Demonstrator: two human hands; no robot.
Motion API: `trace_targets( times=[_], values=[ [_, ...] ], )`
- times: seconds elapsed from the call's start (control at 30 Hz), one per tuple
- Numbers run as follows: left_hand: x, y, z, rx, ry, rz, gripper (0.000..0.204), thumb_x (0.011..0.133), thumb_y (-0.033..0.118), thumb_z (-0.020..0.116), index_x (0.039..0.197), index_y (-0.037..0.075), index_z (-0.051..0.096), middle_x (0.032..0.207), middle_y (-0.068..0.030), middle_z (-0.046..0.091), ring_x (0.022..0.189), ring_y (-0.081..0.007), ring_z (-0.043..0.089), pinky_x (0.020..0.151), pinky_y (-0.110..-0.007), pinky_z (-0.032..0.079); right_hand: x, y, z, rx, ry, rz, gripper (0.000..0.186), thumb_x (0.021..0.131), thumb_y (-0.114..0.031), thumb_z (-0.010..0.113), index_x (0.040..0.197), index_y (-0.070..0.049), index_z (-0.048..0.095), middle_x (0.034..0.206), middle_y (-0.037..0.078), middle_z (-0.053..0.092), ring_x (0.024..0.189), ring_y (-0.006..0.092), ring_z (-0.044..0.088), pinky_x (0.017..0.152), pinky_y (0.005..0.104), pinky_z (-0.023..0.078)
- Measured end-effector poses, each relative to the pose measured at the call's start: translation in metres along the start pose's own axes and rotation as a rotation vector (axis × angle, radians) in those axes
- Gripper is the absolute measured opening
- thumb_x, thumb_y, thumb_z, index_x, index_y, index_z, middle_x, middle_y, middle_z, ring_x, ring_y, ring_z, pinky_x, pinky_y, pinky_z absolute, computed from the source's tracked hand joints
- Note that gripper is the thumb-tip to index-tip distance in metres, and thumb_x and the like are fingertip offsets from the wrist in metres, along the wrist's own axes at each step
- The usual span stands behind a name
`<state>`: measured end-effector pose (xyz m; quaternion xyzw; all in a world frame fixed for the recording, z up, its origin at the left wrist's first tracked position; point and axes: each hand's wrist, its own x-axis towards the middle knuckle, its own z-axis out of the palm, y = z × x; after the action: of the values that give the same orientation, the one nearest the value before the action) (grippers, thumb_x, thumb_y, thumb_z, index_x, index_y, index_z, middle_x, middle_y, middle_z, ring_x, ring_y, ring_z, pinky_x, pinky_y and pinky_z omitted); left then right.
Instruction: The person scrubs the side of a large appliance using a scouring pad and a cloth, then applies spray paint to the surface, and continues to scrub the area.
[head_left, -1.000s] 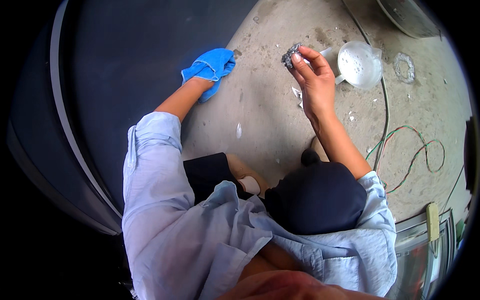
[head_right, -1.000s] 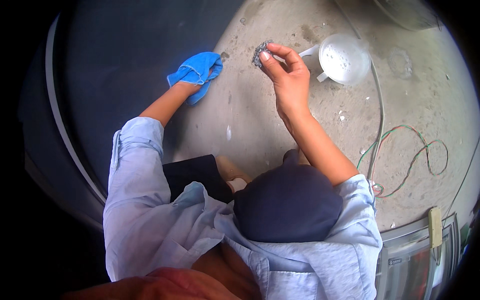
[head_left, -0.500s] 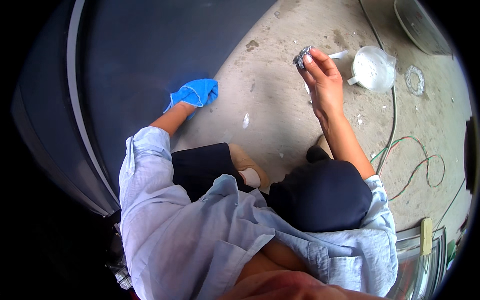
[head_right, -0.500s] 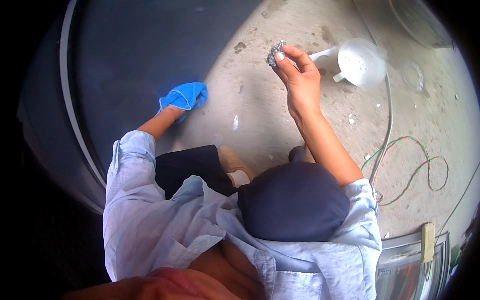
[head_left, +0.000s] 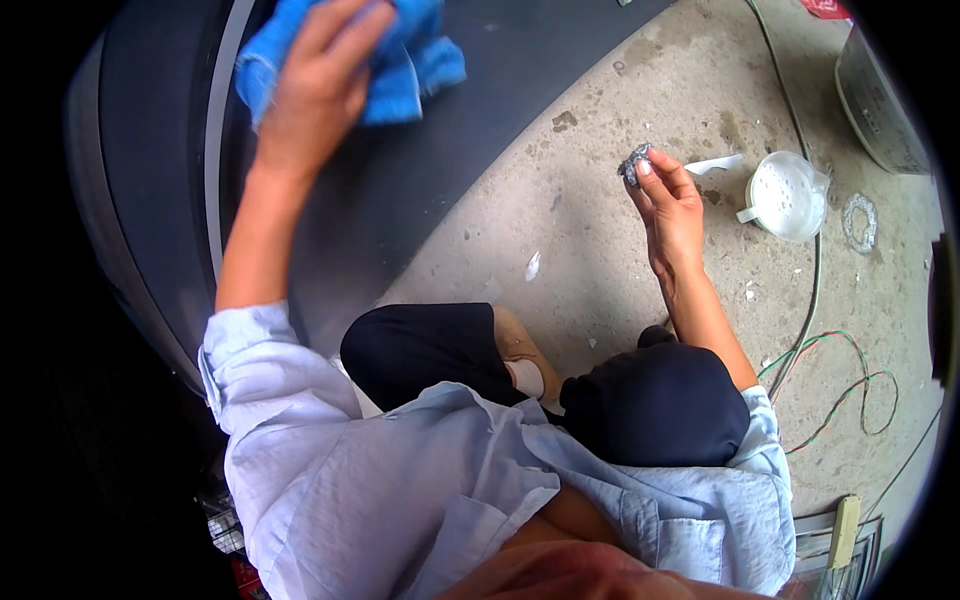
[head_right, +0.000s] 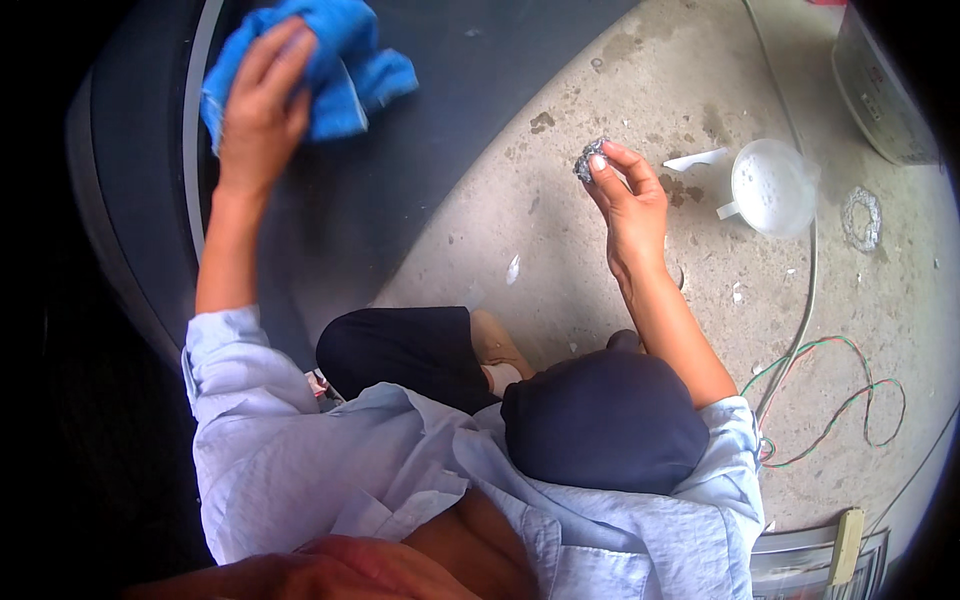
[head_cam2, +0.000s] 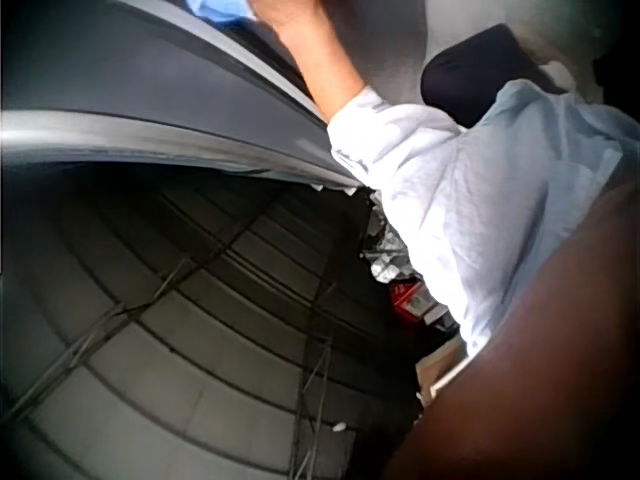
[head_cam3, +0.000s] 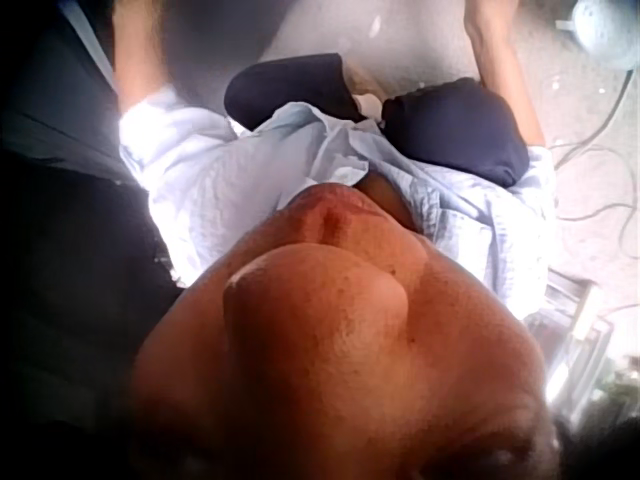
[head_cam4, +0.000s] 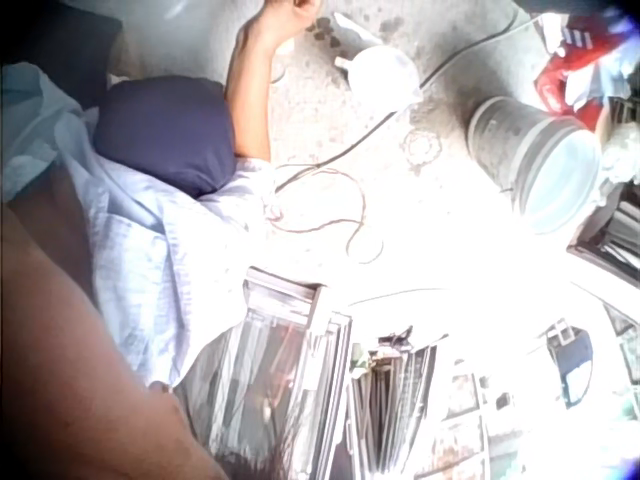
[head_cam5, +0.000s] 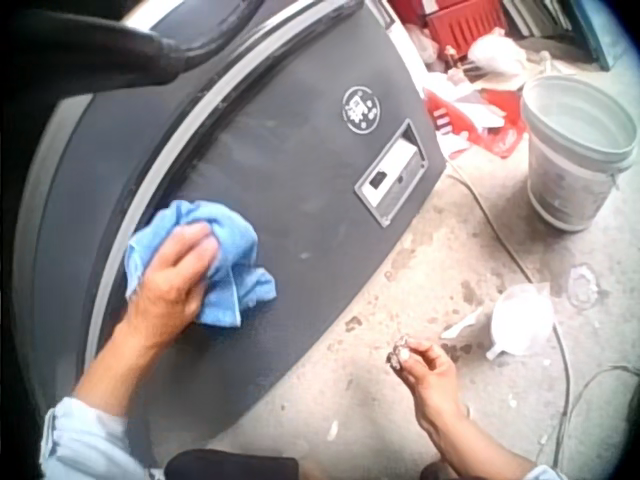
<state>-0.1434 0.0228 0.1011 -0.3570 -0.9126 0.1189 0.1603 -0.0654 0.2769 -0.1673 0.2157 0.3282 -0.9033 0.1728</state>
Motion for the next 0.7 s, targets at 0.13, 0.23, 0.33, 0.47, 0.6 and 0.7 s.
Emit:
trace_targets(
  times=[0.13,0.23,0.33,0.47,0.6,0.7],
  values=[
    [0.021,-0.021,0.010,0.100,0.040,-0.112,0.051,0.070,-0.009,0.060,0.120,0.001,0.060,0.130,-0.0194,0.054,0.126,-0.0373,0.049,0.107,-0.044,0.038,0.001,0.000,0.000,0.013,-0.006,-0.006,0.025,0.089,-0.008,0.070,0.113,-0.003,0.062,0.114,0.005,0.061,0.103,0.0161,0.061,0.096,0.0343,0.052],
    [0.013,-0.008,0.046,0.137,0.117,-0.075,0.055,0.070,-0.009,0.069,0.121,0.011,0.065,0.123,-0.0114,0.062,0.114,-0.0319,0.060,0.099,-0.039,0.047,0.000,-0.003,-0.002,0.015,0.016,-0.013,0.026,0.090,-0.007,0.070,0.114,-0.003,0.061,0.114,0.005,0.061,0.104,0.0164,0.061,0.096,0.0342,0.052],
    [-0.012,-0.004,0.088,-0.026,0.088,0.031,0.053,0.069,-0.009,0.062,0.118,0.012,0.065,0.116,-0.0104,0.064,0.107,-0.0308,0.062,0.092,-0.038,0.050,0.001,-0.004,-0.005,0.021,0.023,-0.035,0.026,0.090,-0.006,0.069,0.114,-0.003,0.061,0.113,0.006,0.061,0.104,0.0167,0.061,0.096,0.0341,0.053],
    [-0.058,0.017,0.130,-0.181,-0.098,0.050,0.051,0.068,-0.005,0.065,0.116,0.012,0.066,0.118,-0.0090,0.063,0.106,-0.0306,0.061,0.090,-0.040,0.050,-0.001,-0.007,-0.008,0.014,0.033,-0.051,0.024,0.090,-0.005,0.069,0.113,-0.003,0.061,0.113,0.006,0.061,0.104,0.0169,0.061,0.096,0.0340,0.053],
    [-0.124,0.033,0.184,-0.305,-0.422,-0.025,0.057,0.072,-0.003,0.065,0.125,0.016,0.060,0.128,-0.0069,0.059,0.113,-0.0309,0.058,0.094,-0.041,0.048,-0.002,-0.009,-0.009,0.025,0.017,-0.053,0.023,0.090,-0.005,0.068,0.112,-0.003,0.061,0.112,0.005,0.061,0.104,0.0169,0.061,0.096,0.0343,0.052],
    [-0.186,0.054,0.219,-0.618,-0.740,-0.271,0.061,0.078,-0.001,0.064,0.135,0.017,0.054,0.142,-0.0077,0.049,0.124,-0.0337,0.051,0.104,-0.040,0.042,-0.007,-0.010,-0.005,0.010,0.002,-0.038,0.024,0.091,-0.005,0.067,0.113,-0.003,0.060,0.112,0.005,0.061,0.104,0.0169,0.061,0.097,0.0348,0.052]
  ],
)
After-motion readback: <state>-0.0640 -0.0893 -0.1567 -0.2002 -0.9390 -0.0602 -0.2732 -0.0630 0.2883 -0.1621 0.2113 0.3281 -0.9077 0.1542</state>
